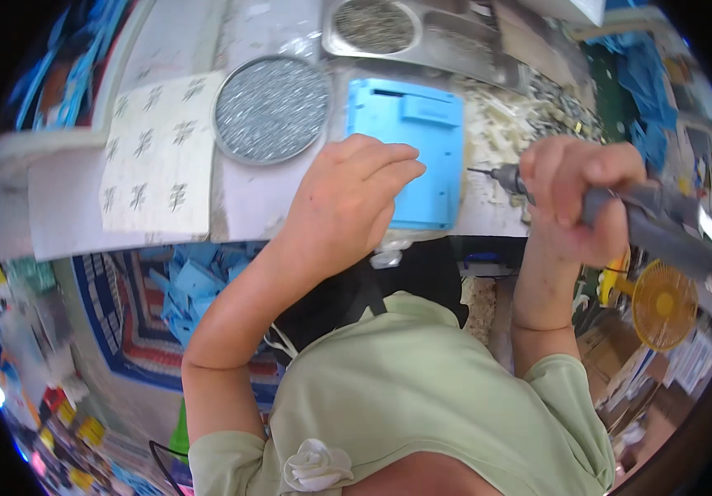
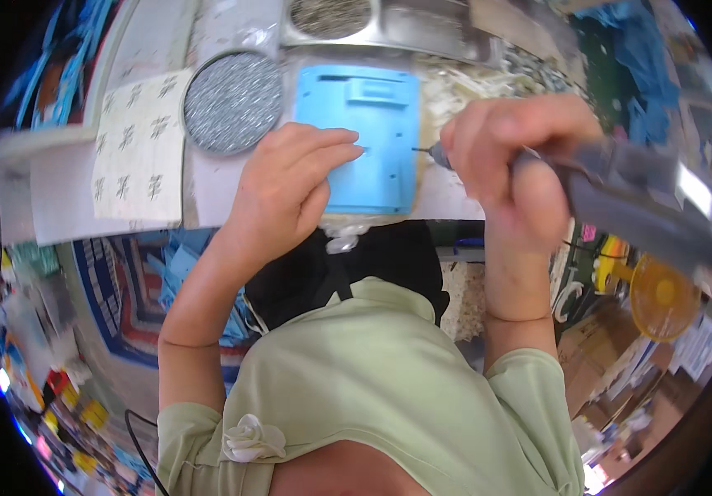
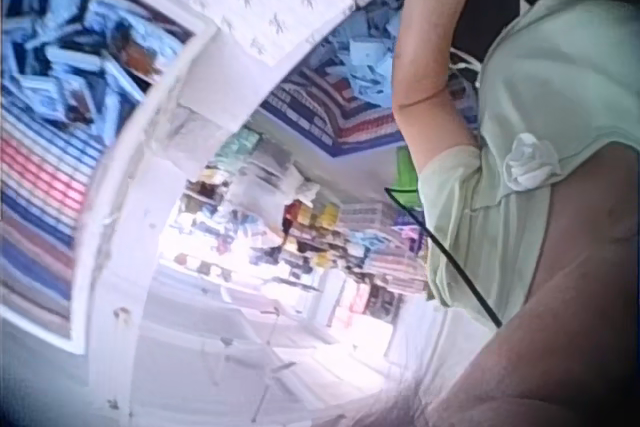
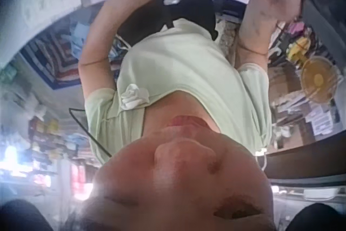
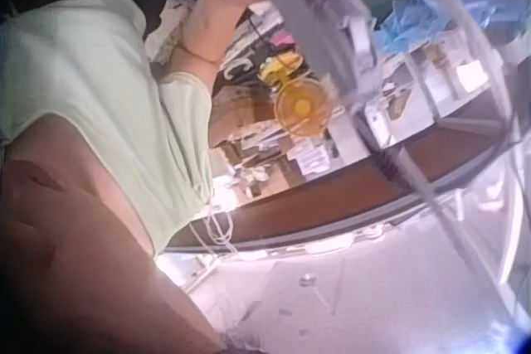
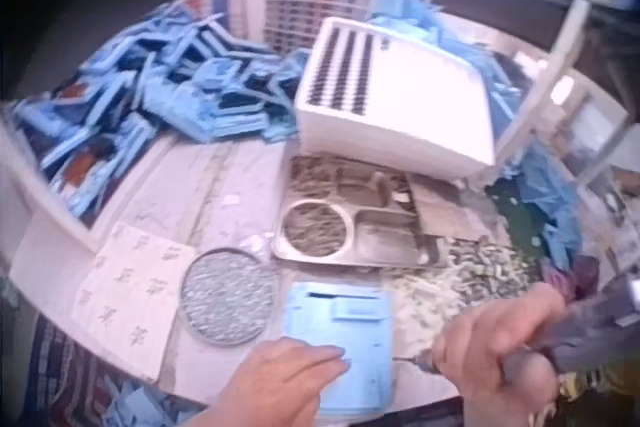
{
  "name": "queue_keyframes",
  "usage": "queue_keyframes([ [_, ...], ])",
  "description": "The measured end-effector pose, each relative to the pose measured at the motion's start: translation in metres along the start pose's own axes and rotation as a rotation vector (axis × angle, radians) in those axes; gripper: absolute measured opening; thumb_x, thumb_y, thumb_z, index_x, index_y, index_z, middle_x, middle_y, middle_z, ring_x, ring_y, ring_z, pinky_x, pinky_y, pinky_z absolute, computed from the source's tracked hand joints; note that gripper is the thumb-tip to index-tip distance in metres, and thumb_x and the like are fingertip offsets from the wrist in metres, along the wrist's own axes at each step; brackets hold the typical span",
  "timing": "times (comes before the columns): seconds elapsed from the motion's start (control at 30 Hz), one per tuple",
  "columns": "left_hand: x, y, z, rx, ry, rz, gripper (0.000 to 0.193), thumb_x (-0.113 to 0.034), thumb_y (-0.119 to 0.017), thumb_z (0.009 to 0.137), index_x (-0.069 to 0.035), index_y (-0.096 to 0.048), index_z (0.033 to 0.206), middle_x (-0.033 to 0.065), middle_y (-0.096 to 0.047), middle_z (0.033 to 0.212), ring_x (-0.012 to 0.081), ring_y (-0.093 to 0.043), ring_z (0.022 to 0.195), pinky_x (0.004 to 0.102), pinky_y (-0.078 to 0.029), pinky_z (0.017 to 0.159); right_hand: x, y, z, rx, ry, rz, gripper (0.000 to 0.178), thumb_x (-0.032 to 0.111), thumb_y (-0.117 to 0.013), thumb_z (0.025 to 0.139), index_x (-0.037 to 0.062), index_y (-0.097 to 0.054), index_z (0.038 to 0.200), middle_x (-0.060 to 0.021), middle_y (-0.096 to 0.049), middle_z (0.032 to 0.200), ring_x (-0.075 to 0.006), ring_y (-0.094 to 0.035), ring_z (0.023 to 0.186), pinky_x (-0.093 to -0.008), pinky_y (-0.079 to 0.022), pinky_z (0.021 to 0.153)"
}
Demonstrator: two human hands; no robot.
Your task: Assemble internal components into a blue electronic device housing using a soldering iron and an electric screwdriver.
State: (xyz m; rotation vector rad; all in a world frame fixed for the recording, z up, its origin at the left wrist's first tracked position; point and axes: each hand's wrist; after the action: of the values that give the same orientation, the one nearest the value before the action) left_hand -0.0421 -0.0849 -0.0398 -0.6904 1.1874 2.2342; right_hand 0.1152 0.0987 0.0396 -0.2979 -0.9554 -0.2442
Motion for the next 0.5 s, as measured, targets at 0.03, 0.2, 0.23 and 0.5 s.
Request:
queue_keyframes([
  [0.03, -0.003, -0.011, 0.007, -0.012, 0.007, -0.015, 0.041, 0.005, -0.064, 0.074, -0.003, -0.070, 0.114, 0.0112, -0.071, 0.120, 0.0325, -0.065, 0.098, 0.0413, -0.050, 0.087, -0.006, 0.008, -0.002, -0.046, 0.016, 0.002, 0.028, 0.027, -0.069, 0.097, 0.0037, -0.057, 0.108, -0.0009, -0.055, 0.065, -0.0149, -0.051, 0.053, -0.0333, -0.045, 0.054],
  [0.2, 0.002, -0.036, 0.022, 0.128, 0.001, 0.110, 0.043, 0.003, -0.067, 0.073, -0.004, -0.071, 0.116, 0.0106, -0.070, 0.124, 0.0303, -0.062, 0.086, 0.0404, -0.052, 0.080, -0.042, 0.029, -0.022, -0.211, -0.026, 0.056, 0.024, 0.016, -0.068, 0.095, -0.0010, -0.054, 0.104, -0.0055, -0.055, 0.066, -0.0123, -0.051, 0.056, -0.0298, -0.046, 0.054],
  [0.23, 0.000, -0.036, 0.022, 0.142, 0.008, 0.114, 0.044, 0.003, -0.068, 0.073, -0.004, -0.071, 0.116, 0.0102, -0.070, 0.125, 0.0298, -0.062, 0.084, 0.0406, -0.052, 0.079, -0.045, 0.030, -0.019, -0.237, 0.025, 0.068, 0.018, 0.009, -0.066, 0.093, -0.0020, -0.054, 0.101, -0.0071, -0.057, 0.069, -0.0112, -0.052, 0.057, -0.0280, -0.046, 0.053],
  [0.5, -0.005, -0.032, 0.022, 0.186, 0.045, 0.154, 0.043, 0.002, -0.069, 0.072, -0.006, -0.072, 0.114, 0.0081, -0.070, 0.125, 0.0276, -0.061, 0.081, 0.0388, -0.051, 0.078, -0.047, 0.032, -0.020, -0.109, -0.053, -0.035, 0.018, 0.021, -0.060, 0.100, 0.0051, -0.056, 0.107, -0.0001, -0.048, 0.061, -0.0130, -0.045, 0.055, -0.0335, -0.039, 0.055],
])
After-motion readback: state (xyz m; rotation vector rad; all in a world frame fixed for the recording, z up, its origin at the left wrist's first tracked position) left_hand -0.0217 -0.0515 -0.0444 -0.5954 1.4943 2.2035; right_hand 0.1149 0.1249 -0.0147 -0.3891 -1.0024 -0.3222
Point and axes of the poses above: each hand's wrist, its own z-axis towards the middle knuckle, its own y-axis out of the back of the hand, x = y × z
